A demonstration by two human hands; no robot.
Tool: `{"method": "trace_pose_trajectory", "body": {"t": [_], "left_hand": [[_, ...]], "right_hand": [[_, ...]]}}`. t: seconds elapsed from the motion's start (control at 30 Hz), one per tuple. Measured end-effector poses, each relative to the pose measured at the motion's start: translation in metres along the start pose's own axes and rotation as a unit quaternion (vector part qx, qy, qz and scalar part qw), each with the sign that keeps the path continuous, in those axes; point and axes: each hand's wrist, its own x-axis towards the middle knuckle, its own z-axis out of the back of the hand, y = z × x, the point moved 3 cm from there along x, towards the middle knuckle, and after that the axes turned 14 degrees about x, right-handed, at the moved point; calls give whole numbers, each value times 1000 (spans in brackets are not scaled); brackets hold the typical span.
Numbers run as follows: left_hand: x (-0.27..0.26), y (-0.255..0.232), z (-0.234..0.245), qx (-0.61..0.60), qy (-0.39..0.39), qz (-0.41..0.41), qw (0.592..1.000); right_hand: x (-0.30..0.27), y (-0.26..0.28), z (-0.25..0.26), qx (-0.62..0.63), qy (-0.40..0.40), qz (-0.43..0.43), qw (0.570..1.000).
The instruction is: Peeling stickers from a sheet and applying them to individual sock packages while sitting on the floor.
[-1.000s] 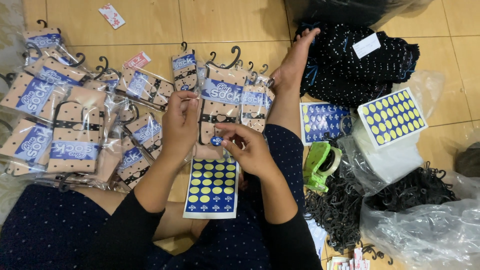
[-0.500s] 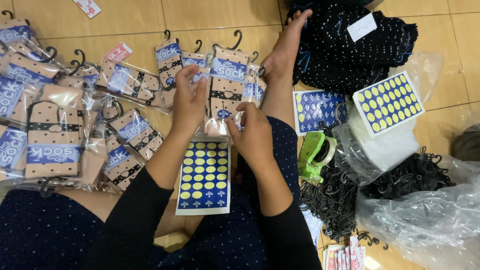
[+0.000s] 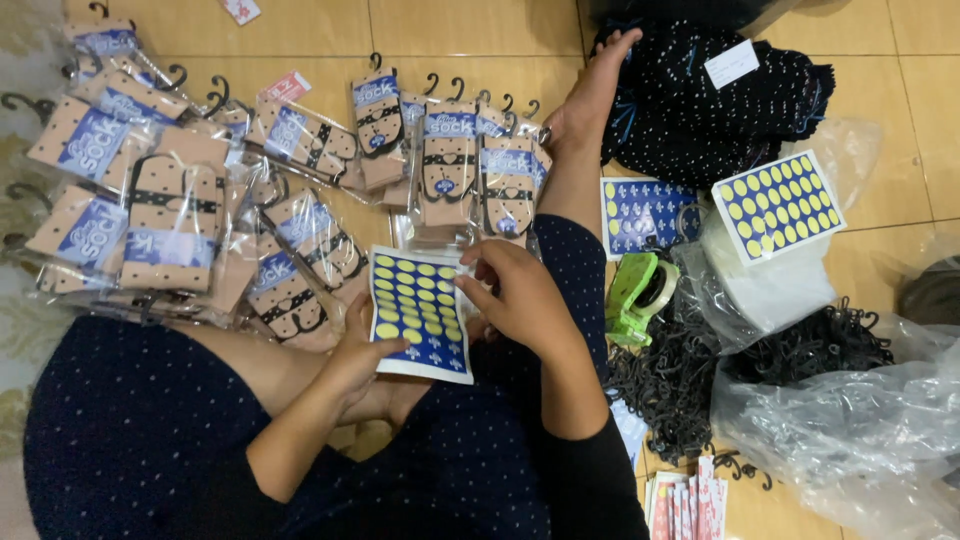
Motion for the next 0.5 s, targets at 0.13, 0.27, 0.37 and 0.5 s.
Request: {"method": "trace_pose_trajectory", "body": {"t": [0.13, 0.27, 0.37, 0.5], "left_hand": [[-73, -60, 17, 85, -1, -184, 979], [-104, -59, 21, 15, 9, -402, 915], [-114, -53, 22, -62, 58, -440, 894], [-111, -25, 7, -455, 356, -342, 741]], "right_hand": [[-59, 31, -11, 16, 1, 82, 996], [-91, 54, -37, 14, -56, 122, 991], [-97, 65, -44, 65, -125, 156, 978], [-98, 68, -48, 155, -214, 188, 946]]}}
